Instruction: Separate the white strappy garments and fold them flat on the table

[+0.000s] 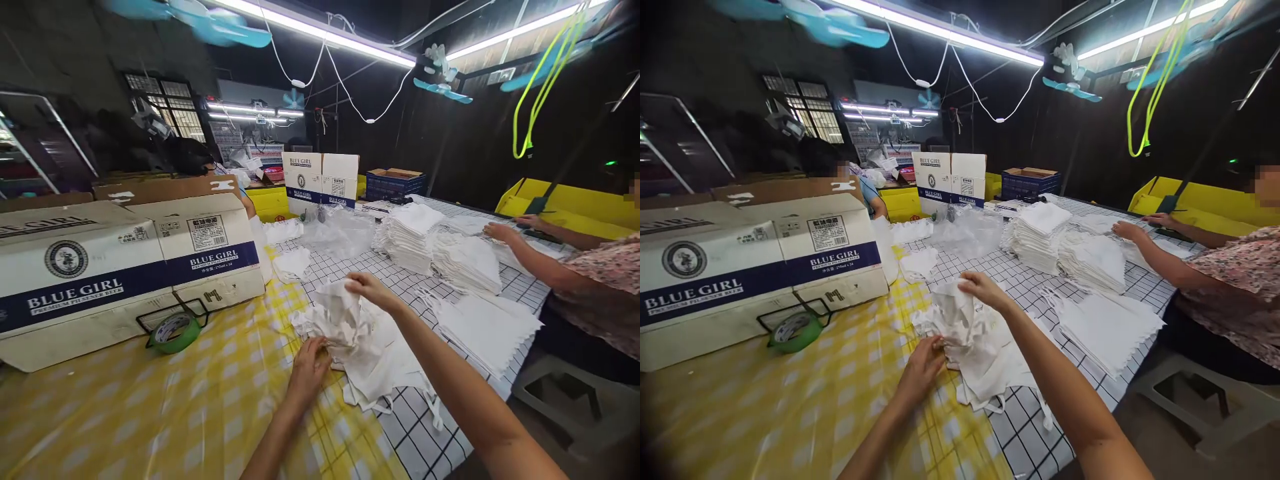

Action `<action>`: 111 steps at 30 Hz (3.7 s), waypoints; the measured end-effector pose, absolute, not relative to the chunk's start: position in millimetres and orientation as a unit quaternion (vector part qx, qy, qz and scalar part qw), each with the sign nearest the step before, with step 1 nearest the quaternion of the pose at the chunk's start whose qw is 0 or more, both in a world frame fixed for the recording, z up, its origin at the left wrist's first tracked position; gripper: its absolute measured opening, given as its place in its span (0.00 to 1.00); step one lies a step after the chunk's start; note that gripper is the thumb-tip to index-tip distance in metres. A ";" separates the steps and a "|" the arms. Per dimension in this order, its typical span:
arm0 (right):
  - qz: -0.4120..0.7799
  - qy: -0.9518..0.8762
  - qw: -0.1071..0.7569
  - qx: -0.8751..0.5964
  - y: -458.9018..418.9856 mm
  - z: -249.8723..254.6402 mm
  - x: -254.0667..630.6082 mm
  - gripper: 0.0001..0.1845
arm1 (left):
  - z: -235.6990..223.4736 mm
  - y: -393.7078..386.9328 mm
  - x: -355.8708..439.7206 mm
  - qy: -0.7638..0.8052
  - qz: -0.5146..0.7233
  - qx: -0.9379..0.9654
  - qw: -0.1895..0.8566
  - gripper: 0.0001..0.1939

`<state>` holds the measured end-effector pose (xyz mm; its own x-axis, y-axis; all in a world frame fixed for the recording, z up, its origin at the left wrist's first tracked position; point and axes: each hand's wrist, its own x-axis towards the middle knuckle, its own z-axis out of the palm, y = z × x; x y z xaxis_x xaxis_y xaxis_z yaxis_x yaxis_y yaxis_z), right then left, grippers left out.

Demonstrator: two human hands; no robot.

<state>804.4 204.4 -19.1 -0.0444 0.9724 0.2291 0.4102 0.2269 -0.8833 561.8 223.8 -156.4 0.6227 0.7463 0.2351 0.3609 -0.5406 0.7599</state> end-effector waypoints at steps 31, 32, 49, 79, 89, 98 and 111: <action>0.353 -0.621 0.221 -0.664 132.7 -170.6 678.2 0.14 | -167.5 136.1 376.1 0.648 0.252 0.590 0.409 0.19; 0.356 -0.613 0.223 -0.669 131.9 -172.5 672.6 0.16 | -164.2 136.9 380.7 0.656 0.231 0.593 0.406 0.19; 0.559 -0.527 0.441 -0.463 133.5 -86.6 633.5 0.17 | -59.1 116.1 370.6 0.575 0.291 0.607 0.464 0.19; 0.234 -0.684 0.316 -0.615 146.6 -146.3 605.6 0.03 | -152.7 176.2 413.3 0.436 0.160 0.831 0.306 0.17; 0.399 -0.597 0.535 -0.445 122.1 -10.4 639.1 0.11 | -99.7 174.2 379.9 0.298 0.141 0.712 0.620 0.18; 0.361 -0.547 0.582 -0.481 132.7 30.7 667.8 0.14 | -7.8 178.8 328.1 0.415 0.293 0.675 0.536 0.20; 0.333 -0.599 0.578 -0.443 202.2 61.4 687.3 0.14 | 96.9 225.1 304.4 0.478 0.321 0.771 0.272 0.21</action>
<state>687.3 202.2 61.4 0.0606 0.9155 0.3977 0.1454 0.3860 -0.9110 304.4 225.1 96.9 0.3359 0.9121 0.2350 0.5626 -0.3944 0.7266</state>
